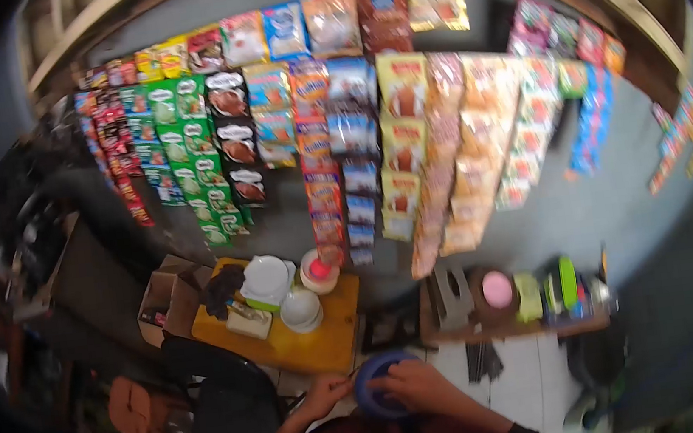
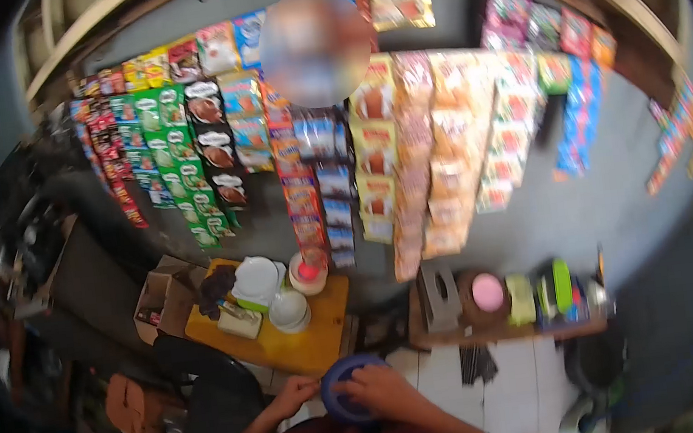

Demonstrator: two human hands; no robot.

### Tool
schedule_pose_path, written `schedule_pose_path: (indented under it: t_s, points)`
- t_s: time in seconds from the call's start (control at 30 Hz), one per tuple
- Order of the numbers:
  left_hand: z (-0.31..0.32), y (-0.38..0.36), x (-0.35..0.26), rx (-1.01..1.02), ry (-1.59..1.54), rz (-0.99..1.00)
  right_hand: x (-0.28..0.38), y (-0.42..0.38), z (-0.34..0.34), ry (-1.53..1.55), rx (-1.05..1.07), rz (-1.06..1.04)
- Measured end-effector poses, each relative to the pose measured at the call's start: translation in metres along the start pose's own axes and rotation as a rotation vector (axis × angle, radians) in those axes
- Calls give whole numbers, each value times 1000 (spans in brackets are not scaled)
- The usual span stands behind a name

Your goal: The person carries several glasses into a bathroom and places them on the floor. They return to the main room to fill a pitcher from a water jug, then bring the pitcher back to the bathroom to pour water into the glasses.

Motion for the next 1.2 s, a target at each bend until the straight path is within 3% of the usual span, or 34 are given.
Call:
schedule_pose_path:
  t_s: [0.13,0.2,0.23,0.33,0.37,0.43,0.47,0.57,0.7,0.77,0.9,0.97,1.07,1.2]
  points:
    - [21,40,6,-189,134,-53,-57,16,-57,7,81,-140]
    - [25,53,23,-251,-171,32,-85,30,-83,34,51,-115]
    - [28,58,0,-377,-292,49,-100,38,-89,87,76,-53]
    - [33,58,6,-521,-255,47,-142,60,-89,326,-64,-30]
    - [38,53,6,-613,-248,79,-157,65,-74,340,-24,-41]
    - [50,40,9,-712,-261,23,-193,76,-47,853,-38,138]
    - [51,36,10,-773,-256,2,-192,79,-44,857,-19,129]
    - [63,15,11,-963,-263,-2,-177,94,-51,1303,-17,153]
    - [89,-32,33,-1223,-307,-11,-202,106,0,1364,52,327]
    - [105,-58,31,-1428,-334,-42,-220,102,64,2125,370,702]
    - [152,-112,34,-1575,-348,-71,-164,114,88,2115,728,509]
    - [180,-142,26,-1773,-269,-73,-150,104,98,2094,771,513]
    - [219,-172,19,-1917,-227,-105,-133,82,106,2026,813,492]
    - [257,-197,6,-1988,-190,-182,-86,51,131,1886,1015,451]
Point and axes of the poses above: each hand's wrist, its own y-axis towards the middle knuckle, its own z-axis out of the palm, x = y × z, the point moved 6 cm from there along y, towards the middle knuckle, and after that the axes turned 9 degrees about z, right-handed, at the moved point
